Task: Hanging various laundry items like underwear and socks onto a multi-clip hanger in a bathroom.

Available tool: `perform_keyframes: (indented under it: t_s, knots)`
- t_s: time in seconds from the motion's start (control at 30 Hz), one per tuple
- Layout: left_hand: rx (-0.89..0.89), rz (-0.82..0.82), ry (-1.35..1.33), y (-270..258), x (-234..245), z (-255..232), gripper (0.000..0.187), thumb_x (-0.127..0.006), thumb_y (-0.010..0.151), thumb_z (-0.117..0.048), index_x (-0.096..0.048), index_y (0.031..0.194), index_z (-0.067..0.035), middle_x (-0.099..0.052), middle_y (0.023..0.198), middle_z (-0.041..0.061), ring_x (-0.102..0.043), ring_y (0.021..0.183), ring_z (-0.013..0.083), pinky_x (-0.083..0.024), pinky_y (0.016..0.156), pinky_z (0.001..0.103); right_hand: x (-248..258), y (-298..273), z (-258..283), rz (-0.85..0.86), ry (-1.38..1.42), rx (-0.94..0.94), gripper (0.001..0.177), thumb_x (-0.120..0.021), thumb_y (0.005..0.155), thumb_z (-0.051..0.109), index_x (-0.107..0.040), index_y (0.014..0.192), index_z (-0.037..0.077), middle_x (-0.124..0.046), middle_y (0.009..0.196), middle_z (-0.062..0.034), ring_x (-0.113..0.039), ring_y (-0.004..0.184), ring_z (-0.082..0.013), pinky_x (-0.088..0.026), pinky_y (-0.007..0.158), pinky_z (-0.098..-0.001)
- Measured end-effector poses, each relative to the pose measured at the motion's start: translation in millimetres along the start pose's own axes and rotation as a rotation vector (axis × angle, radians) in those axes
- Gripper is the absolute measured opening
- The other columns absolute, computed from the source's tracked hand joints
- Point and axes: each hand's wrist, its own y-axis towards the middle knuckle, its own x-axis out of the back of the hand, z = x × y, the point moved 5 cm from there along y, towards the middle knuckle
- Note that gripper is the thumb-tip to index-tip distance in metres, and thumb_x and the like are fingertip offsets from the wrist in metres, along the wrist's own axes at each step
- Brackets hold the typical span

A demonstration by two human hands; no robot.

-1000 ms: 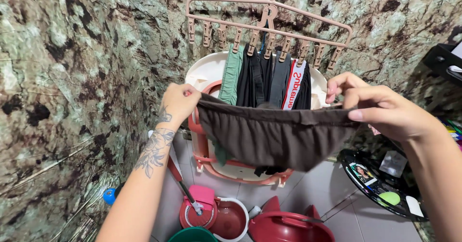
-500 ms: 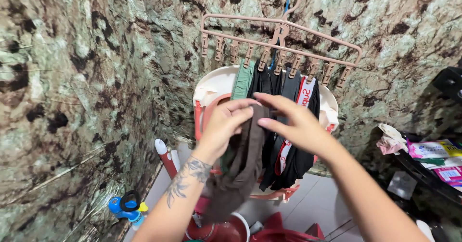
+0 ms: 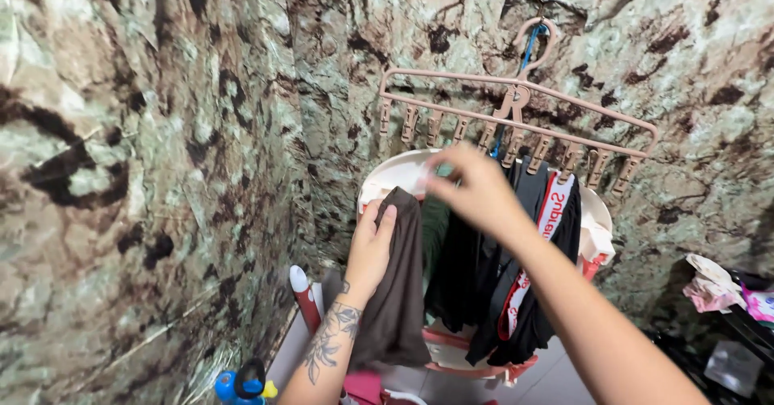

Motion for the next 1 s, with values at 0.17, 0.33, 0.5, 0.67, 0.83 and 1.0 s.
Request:
perform_keyframes:
  t_s: [0.17,0.33,0.5,0.67,0.83,1.0]
  knots:
    - [-0.209,0.006,0.431,38.0,2.4,-13.8,0.033,-0.064,0.102,-0.025,-0.069,0.126,-0.002,-0.069,0.123,0.009,-0.064,0.118,0.016,-0.045,0.104,0.028,56.2,90.5,-14.8,-0.302,-0.621,0.294,0.051,-0.092,0.081,0.036,-0.076,0.111,-0.001,-0.072,0.099,-0.0192,-0.069,0.086,-0.0306,-0.053,0.07,-0.0376]
    - [-0.103,0.113,0.088,75.1,-10.4,-0.6,0.023,-0.07,0.095,-0.017,-0.067,0.113,-0.002,-0.071,0.113,0.005,-0.065,0.113,0.0121,-0.049,0.099,0.027,46.3,115.1,-17.6,0.12,-0.266,-0.457,0.039,-0.081,0.084,0.031,-0.074,0.104,-0.002,-0.071,0.066,-0.0083,-0.071,0.056,-0.0176,-0.051,0.05,-0.0324]
    - [-0.141,0.127,0.098,93.7,-9.5,-4.4,0.017,-0.071,0.096,-0.012,-0.074,0.107,0.001,-0.074,0.107,0.004,-0.066,0.105,0.0123,-0.049,0.097,0.026,44.6,123.1,-36.5,0.13,-0.153,-0.459,0.033,-0.078,0.089,0.031,-0.075,0.092,-0.002,-0.066,0.058,-0.0045,-0.059,0.046,-0.012,-0.044,0.045,-0.0284]
    - [0.059,0.115,-0.114,109.3,-13.1,5.5,0.02,-0.071,0.093,-0.011,-0.071,0.11,0.0,-0.074,0.107,0.003,-0.066,0.101,0.0078,-0.05,0.093,0.023,46.9,123.3,-46.6,0.093,-0.075,-0.49,0.02,-0.075,0.092,0.025,-0.078,0.091,0.005,-0.057,0.053,-0.0002,-0.043,0.043,-0.0074,-0.03,0.043,-0.0279]
    - [0.099,0.142,-0.233,119.8,-17.8,23.6,0.02,-0.073,0.092,-0.009,-0.072,0.11,0.001,-0.073,0.106,0.003,-0.065,0.099,0.0078,-0.049,0.092,0.023,45.0,121.9,-44.2,0.082,-0.014,-0.448,0.016,-0.076,0.09,0.02,-0.079,0.093,0.004,-0.057,0.054,0.0023,-0.044,0.043,-0.006,-0.033,0.042,-0.0274]
    - [0.159,0.132,-0.243,123.2,-16.0,23.3,0.016,-0.073,0.091,-0.009,-0.073,0.106,-0.002,-0.073,0.101,0.002,-0.066,0.096,0.0082,-0.049,0.09,0.023,45.4,120.1,-38.6,0.088,0.026,-0.428,0.015,-0.075,0.091,0.017,-0.08,0.095,0.004,-0.057,0.056,0.0022,-0.043,0.044,-0.0054,-0.032,0.043,-0.0267]
